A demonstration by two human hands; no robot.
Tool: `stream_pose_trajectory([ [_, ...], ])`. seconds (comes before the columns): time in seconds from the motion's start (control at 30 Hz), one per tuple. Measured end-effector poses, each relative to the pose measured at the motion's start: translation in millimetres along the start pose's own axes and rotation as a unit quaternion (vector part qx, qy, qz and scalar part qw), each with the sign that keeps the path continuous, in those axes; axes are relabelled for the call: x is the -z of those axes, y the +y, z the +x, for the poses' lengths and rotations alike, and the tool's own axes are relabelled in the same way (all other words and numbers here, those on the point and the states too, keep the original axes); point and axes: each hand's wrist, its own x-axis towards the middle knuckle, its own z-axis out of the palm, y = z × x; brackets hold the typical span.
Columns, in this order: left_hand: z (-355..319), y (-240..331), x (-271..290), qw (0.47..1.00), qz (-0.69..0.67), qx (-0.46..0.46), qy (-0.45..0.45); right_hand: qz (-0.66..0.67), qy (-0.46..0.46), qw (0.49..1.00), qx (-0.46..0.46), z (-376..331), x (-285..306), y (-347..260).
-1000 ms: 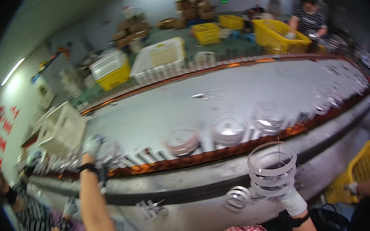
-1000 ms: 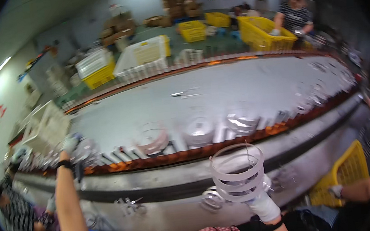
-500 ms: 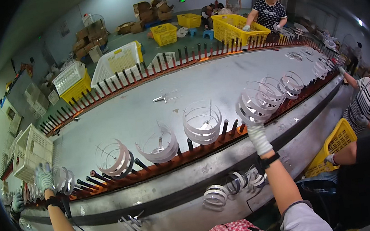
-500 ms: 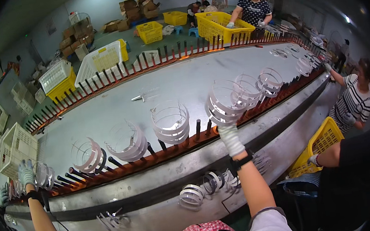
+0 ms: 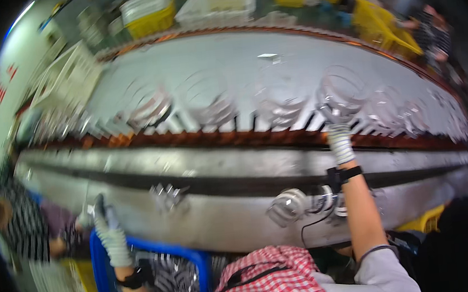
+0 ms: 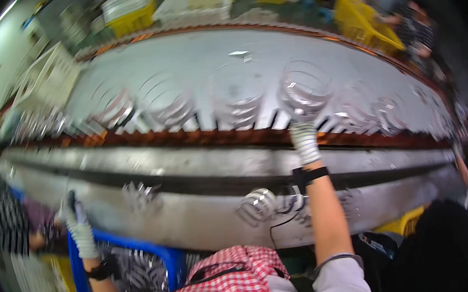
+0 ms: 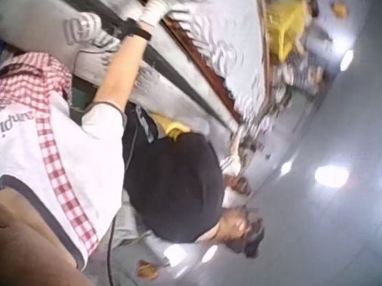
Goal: The person picks up metal rings from a blue bin and places them onto the vertical pegs of a moving conveyor belt.
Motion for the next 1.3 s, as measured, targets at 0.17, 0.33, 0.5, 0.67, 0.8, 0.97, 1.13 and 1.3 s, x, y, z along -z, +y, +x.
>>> stream_pose_trajectory([
  [0.17, -86, -40, 51, 0.981, -0.069, 0.155, 0.091, 0.257, 0.056, 0.951, 0.163, 23, -48, 20],
  [0.33, -220, -128, 130, 0.954, 0.076, 0.274, 0.096, 0.538, 0.096, 0.837, -0.028, 28, -10, -1],
  [0.5, -326, -155, 145, 0.919, 0.085, 0.385, 0.015, 0.753, 0.005, 0.647, -0.116, -45, 122, -38],
  [0.67, -308, -176, 152, 0.935, 0.242, 0.251, 0.069, 0.759, -0.045, 0.649, -0.006, -141, 204, -50],
  [0.8, -242, -160, 174, 0.879, 0.411, 0.238, 0.031, 0.804, -0.092, 0.587, -0.003, -190, 248, -42],
  [0.97, -201, -167, 222, 0.823, 0.492, 0.248, -0.138, 0.820, -0.101, 0.562, -0.041, -257, 290, -35],
  [1.13, -205, -152, 261, 0.880, 0.448, 0.082, -0.134, 0.840, -0.122, 0.523, -0.074, -308, 324, -19],
  [1.3, -224, -66, 306, 0.967, 0.254, -0.017, 0.006, 0.763, -0.199, 0.614, 0.049, -335, 387, -21],
])
